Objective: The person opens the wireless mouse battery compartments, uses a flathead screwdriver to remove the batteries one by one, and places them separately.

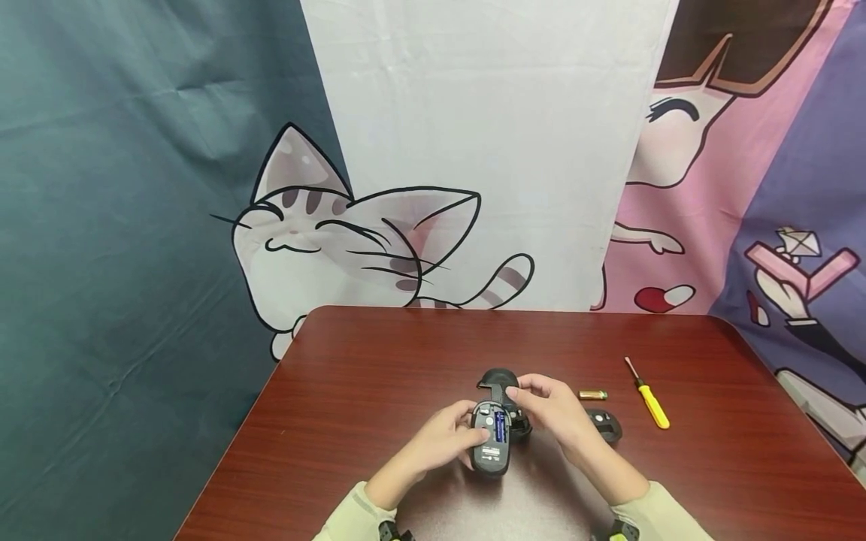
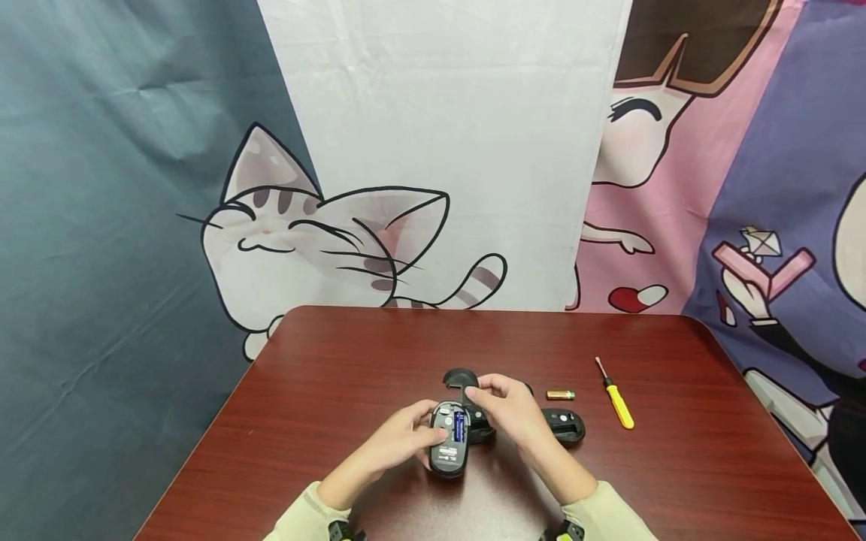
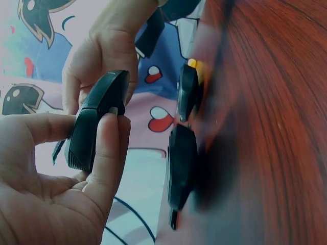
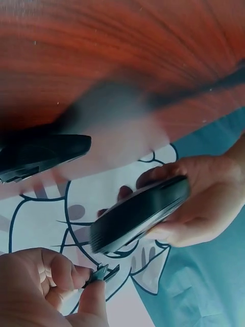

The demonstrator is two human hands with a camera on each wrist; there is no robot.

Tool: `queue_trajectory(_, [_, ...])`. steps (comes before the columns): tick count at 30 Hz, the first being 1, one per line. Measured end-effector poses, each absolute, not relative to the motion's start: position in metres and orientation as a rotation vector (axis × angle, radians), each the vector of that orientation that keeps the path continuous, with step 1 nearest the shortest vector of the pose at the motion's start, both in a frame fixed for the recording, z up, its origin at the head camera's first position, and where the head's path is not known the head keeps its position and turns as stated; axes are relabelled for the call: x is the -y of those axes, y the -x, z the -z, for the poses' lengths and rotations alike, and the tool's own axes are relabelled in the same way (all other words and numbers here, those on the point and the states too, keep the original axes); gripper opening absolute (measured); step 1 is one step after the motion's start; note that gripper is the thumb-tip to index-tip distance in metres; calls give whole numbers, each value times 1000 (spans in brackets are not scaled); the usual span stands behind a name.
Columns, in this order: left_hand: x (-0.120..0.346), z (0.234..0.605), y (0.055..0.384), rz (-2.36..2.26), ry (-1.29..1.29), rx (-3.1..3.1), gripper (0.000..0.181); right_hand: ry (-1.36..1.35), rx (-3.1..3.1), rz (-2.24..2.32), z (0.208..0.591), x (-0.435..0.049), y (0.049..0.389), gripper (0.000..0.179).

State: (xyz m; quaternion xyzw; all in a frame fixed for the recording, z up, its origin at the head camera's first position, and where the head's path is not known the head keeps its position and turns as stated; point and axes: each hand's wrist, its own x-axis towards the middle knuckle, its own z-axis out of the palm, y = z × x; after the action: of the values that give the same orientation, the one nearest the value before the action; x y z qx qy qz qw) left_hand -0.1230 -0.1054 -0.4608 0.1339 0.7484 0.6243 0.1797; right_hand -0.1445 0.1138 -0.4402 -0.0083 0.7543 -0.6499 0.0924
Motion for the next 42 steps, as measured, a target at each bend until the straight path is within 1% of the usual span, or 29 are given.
queue_trajectory(9, [134, 467, 124, -1695, -441, -2113, 37, 49, -2241, 1847, 444, -96, 172, 25])
queue_trajectory(19, [154, 465, 126, -1676, -397, -2092, 43, 51, -2305, 1689, 456, -63, 199, 14])
queue_trajectory(25, [167, 468, 126, -1696, -380, -2053, 45, 104, -2351, 1560, 467, -43, 213, 12])
queue_trajectory(37, [191, 473, 125, -1710, -348, -2062, 44, 141, -2498, 1296, 481, -9, 230, 14])
queue_trajectory(42, [196, 473, 124, -1725, -335, -2049, 43, 156, -2645, 1124, 486, -1, 235, 20])
